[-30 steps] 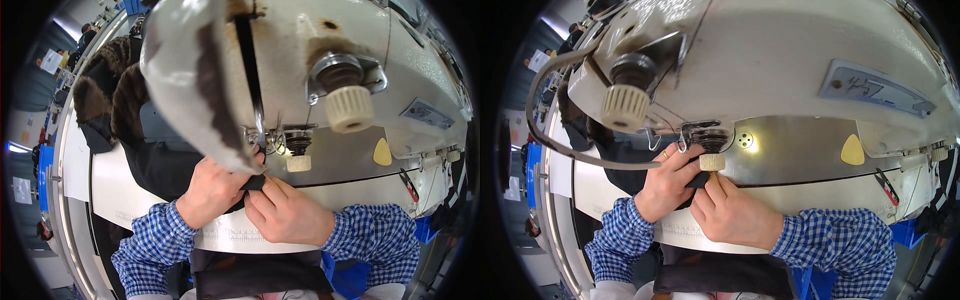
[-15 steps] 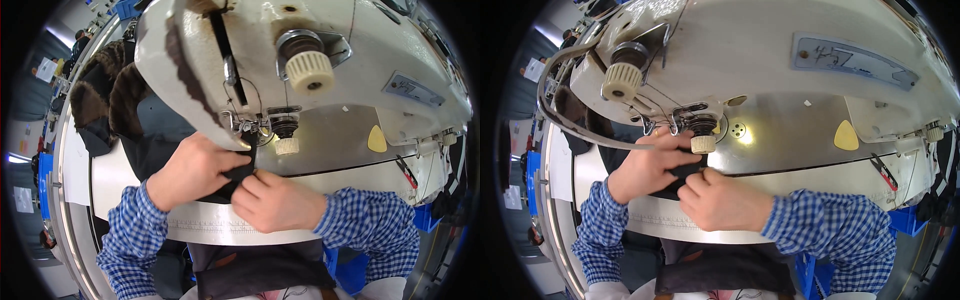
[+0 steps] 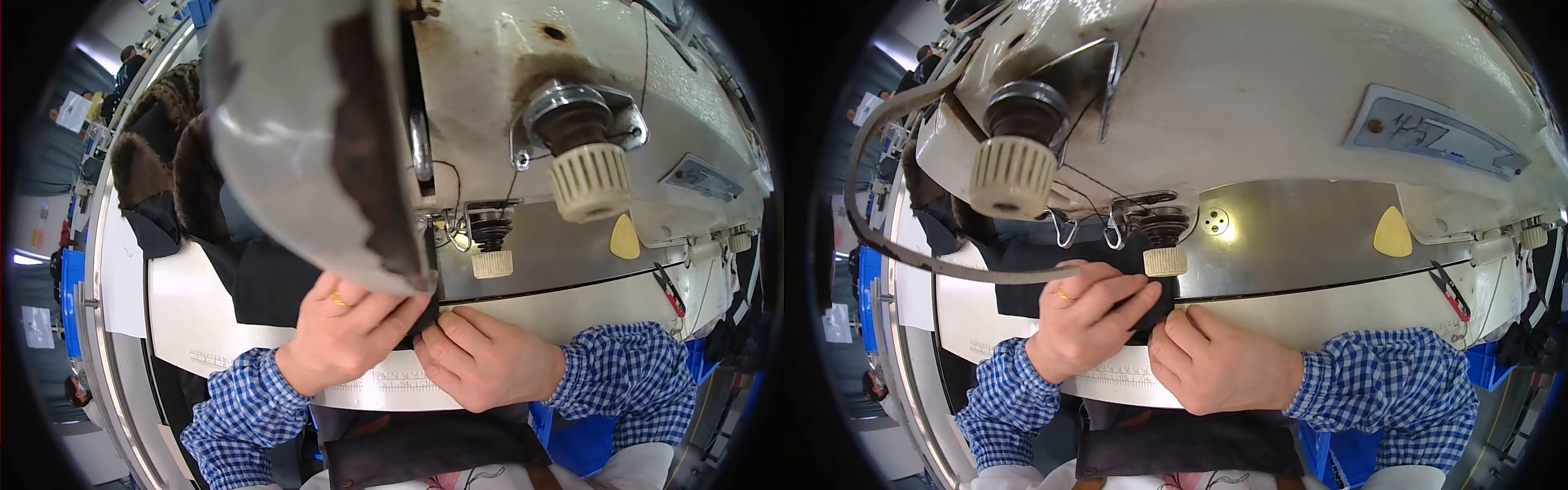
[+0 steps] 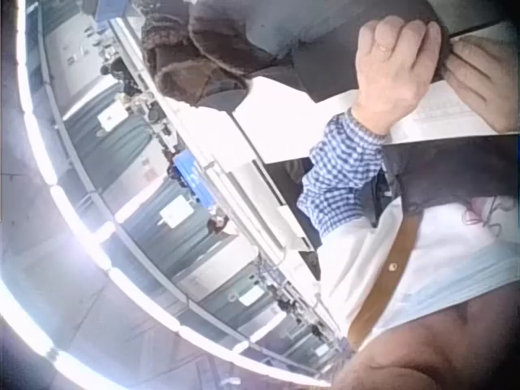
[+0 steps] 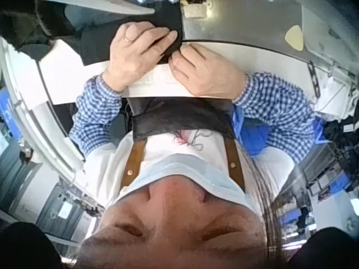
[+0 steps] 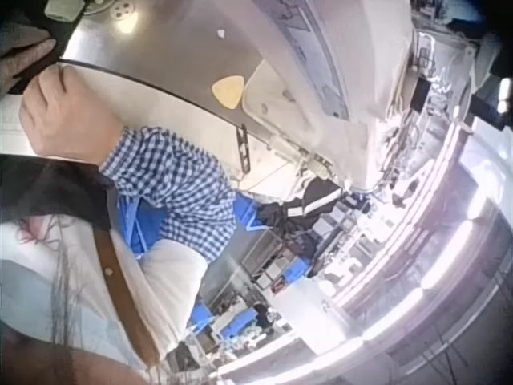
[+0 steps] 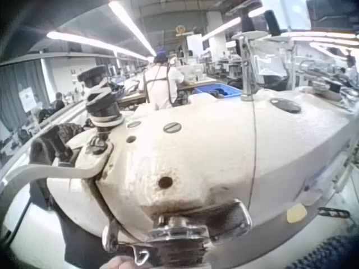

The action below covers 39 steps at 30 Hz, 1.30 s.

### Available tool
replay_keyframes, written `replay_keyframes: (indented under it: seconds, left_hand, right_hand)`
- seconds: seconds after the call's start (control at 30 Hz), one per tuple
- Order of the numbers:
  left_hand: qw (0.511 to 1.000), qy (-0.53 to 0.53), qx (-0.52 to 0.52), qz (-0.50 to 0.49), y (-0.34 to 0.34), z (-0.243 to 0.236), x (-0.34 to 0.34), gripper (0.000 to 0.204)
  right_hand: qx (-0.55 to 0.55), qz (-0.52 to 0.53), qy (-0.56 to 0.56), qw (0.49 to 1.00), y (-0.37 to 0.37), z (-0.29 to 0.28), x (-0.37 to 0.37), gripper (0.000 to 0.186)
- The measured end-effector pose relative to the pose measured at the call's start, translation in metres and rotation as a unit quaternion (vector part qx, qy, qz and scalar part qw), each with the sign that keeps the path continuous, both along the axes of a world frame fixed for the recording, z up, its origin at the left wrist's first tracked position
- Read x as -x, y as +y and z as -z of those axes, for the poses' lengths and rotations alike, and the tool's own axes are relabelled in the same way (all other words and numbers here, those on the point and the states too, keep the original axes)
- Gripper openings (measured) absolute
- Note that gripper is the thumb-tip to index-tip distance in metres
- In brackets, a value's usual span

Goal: Sewing the components of a fur-lined hat using an industrial sewing machine.

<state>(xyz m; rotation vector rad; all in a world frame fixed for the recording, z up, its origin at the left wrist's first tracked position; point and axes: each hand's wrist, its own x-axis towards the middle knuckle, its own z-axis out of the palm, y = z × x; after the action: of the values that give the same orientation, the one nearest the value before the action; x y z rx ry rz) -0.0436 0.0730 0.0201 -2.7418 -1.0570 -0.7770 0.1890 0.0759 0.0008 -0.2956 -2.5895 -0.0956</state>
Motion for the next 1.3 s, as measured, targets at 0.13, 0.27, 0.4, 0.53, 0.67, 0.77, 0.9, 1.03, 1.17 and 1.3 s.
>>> replay_keyframes:
  seconds: [0.13,0.27,0.4,0.53,0.67,0.77,0.9,1.03,1.17,1.3]
  left_hand:
    - [0.998,0.047,0.045,0.016,-0.005,0.005,0.0,0.054]
    - [0.996,0.011,0.088,0.008,-0.009,0.006,0.002,0.055]
    - [0.996,-0.019,0.082,0.023,-0.005,0.006,0.003,0.051]
    - [0.999,-0.014,0.041,0.014,-0.006,0.009,0.003,0.044]
    - [0.998,-0.017,0.061,0.014,-0.006,0.009,0.003,0.043]
    - [0.998,0.0,0.059,0.013,-0.006,0.007,0.005,0.044]
    - [0.998,-0.005,0.054,0.012,-0.007,0.005,0.004,0.04]
    - [0.988,0.014,0.154,-0.02,-0.003,0.0,0.001,0.066]
    - [0.992,-0.004,0.124,-0.023,-0.001,0.006,0.001,0.059]
    - [0.993,-0.024,0.115,-0.019,0.0,0.011,0.005,0.062]
  right_hand:
    - [0.002,0.019,-0.018,1.0,-0.005,-0.005,-0.001,0.026]
    - [-0.009,0.026,-0.014,1.0,-0.006,-0.008,0.0,0.023]
    - [-0.032,0.025,-0.035,0.999,-0.006,-0.01,0.0,0.022]
    - [-0.037,0.018,-0.044,0.998,-0.005,-0.012,-0.001,0.022]
    - [-0.032,0.023,-0.058,0.998,-0.006,-0.013,-0.001,0.023]
    - [-0.044,0.025,-0.048,0.998,-0.006,-0.011,-0.001,0.024]
    - [-0.047,0.031,-0.049,0.997,-0.006,-0.009,0.001,0.025]
    - [-0.022,0.074,-0.027,0.997,-0.003,-0.007,0.004,0.022]
    - [-0.023,0.061,-0.026,0.998,-0.001,0.002,0.008,0.016]
    - [-0.049,0.044,-0.016,0.998,-0.002,0.0,0.006,0.017]
